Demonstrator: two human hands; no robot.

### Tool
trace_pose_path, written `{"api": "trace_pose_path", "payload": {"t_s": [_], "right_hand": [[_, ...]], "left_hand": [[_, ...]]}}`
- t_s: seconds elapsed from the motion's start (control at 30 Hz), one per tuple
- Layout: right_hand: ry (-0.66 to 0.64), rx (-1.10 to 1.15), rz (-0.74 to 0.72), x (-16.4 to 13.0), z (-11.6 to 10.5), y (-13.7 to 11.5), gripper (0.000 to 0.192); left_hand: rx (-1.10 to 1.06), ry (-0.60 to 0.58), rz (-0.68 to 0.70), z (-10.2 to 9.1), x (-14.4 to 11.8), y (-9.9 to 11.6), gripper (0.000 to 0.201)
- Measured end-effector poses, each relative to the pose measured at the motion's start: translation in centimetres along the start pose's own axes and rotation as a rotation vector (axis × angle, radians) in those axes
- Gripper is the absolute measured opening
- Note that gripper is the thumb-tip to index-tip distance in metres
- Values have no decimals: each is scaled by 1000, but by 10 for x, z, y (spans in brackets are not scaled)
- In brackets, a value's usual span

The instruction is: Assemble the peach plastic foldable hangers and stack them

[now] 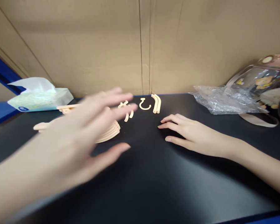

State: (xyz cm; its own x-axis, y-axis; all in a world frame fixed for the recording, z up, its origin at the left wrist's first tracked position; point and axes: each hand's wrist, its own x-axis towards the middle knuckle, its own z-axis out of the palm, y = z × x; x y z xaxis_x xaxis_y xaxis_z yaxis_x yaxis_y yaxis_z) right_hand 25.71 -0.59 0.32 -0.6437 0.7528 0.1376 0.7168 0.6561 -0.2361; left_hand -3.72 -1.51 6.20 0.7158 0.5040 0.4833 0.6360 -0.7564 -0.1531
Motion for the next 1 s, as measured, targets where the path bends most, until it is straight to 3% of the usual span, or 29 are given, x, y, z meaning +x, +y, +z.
{"api": "trace_pose_path", "payload": {"t_s": [0.07, 0.13, 0.33, 0.57, 0.7, 0.87, 1.0], "right_hand": [[5, -4, -8, 0, 0, 1, 40], [12, -10, -15, 0, 1, 2, 41], [52, -11, -8, 4, 2, 1, 40], [160, -3, 105, 16, 4, 2, 32], [219, -50, 121, 29, 5, 10, 35], [159, -72, 151, 48, 8, 20, 49], [193, -82, 182, 57, 10, 20, 38]], "left_hand": [[52, -81, 124, 18, 0, 20, 51], [39, -196, 102, 34, -1, 33, 56], [-155, -609, -192, 59, 15, 46, 80], [69, -534, -406, 86, 41, 50, 76], [87, -496, -427, 94, 45, 50, 77], [75, -436, -444, 96, 52, 51, 78], [24, -402, -431, 98, 53, 48, 78]]}}
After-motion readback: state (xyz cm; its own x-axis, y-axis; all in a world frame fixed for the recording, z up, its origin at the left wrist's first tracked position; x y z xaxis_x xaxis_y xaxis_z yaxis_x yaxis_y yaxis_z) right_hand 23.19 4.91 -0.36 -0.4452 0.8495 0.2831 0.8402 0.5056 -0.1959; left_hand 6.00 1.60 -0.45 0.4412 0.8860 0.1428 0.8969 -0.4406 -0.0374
